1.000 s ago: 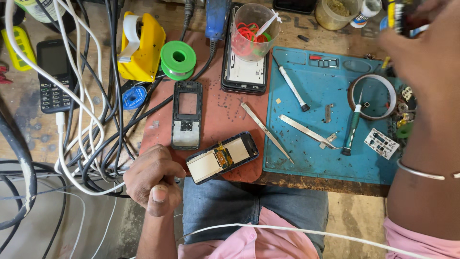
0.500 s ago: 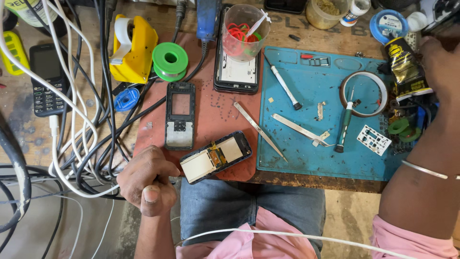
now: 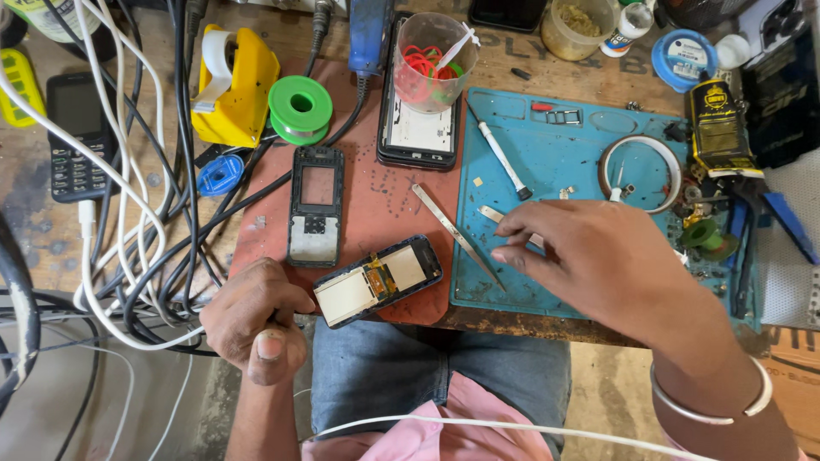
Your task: The person picks up a feature phone from the workbench, removes its back cover and battery, and uses a thin metal tool to pry and adjust the internal board and connectors. They then pick up a soldering iron and solder the phone's internal components while holding the phone steady on the mat.
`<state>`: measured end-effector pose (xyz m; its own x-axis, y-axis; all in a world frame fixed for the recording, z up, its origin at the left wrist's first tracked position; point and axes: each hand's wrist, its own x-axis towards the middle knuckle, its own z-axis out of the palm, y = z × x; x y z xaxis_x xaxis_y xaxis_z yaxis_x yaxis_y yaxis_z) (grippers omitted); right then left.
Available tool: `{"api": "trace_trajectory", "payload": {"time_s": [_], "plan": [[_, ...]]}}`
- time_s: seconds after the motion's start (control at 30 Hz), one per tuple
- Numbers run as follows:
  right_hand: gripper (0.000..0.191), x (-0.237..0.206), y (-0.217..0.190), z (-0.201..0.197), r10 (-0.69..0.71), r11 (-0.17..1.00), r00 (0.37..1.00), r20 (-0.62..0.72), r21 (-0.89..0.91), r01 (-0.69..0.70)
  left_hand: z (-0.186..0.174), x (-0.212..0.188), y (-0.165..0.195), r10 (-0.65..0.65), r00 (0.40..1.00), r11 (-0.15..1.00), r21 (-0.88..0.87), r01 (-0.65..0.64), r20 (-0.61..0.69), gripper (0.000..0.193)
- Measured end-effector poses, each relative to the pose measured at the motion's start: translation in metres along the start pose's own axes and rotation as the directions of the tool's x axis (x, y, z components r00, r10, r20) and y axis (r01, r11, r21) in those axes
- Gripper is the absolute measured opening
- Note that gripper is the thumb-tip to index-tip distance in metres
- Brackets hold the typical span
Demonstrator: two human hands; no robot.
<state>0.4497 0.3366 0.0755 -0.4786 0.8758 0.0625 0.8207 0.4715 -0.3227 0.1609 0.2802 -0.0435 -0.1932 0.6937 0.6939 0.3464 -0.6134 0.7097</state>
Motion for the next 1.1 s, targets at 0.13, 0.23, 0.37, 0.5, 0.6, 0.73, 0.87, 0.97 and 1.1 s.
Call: {"api": "trace_trajectory", "payload": {"time_s": [0.13,0.23,0.37,0.5,0.6,0.73,0.87,0.97,1.1], "plan": [[0.025,0.003,-0.001,-0.011,0.185,0.974,0.979,0.084,-0.149,-0.172,0.003,0.001,-0.002,0.017,0.999,0.999,-0.045,-0.018,-0.027,0.081],[0.029,0.002,-0.001,-0.008,0.178,0.983,0.974,0.137,-0.062,-0.171,0.003,0.000,-0.001,0.015,1.000,0.999,-0.035,-0.015,-0.018,0.081],[0.031,0.000,-0.003,0.027,-0.135,0.991,0.991,0.003,0.025,0.135,0.000,-0.001,-0.001,0.017,1.000,1.000,-0.012,-0.017,0.008,0.081],[0.021,0.006,-0.002,0.048,-0.088,0.993,0.996,0.012,0.084,0.086,0.002,0.000,-0.003,0.026,0.999,1.000,-0.011,-0.026,-0.025,0.078],[0.026,0.013,-0.005,0.044,-0.092,0.996,0.995,-0.024,0.003,0.092,0.001,-0.001,-0.001,0.010,1.000,1.000,-0.012,-0.010,-0.024,0.078],[0.042,0.015,0.012,0.015,-0.041,0.990,0.992,-0.118,0.127,0.056,0.001,0.000,-0.001,0.021,0.999,1.000,-0.022,-0.022,-0.026,0.076],[0.019,0.018,0.074,-0.021,0.007,1.000,0.881,-0.473,-0.015,-0.016,0.003,-0.001,-0.003,0.030,0.999,0.999,-0.021,-0.031,-0.042,0.075],[0.010,0.039,0.128,-0.036,-0.036,0.993,0.780,-0.625,0.067,0.100,0.002,0.000,-0.004,0.052,0.998,0.999,-0.002,-0.052,-0.019,0.074],[0.015,0.079,0.171,-0.027,0.207,0.859,0.736,-0.644,0.480,0.178,0.002,0.000,-0.005,0.077,0.997,0.997,0.001,-0.077,-0.020,0.072]]}}
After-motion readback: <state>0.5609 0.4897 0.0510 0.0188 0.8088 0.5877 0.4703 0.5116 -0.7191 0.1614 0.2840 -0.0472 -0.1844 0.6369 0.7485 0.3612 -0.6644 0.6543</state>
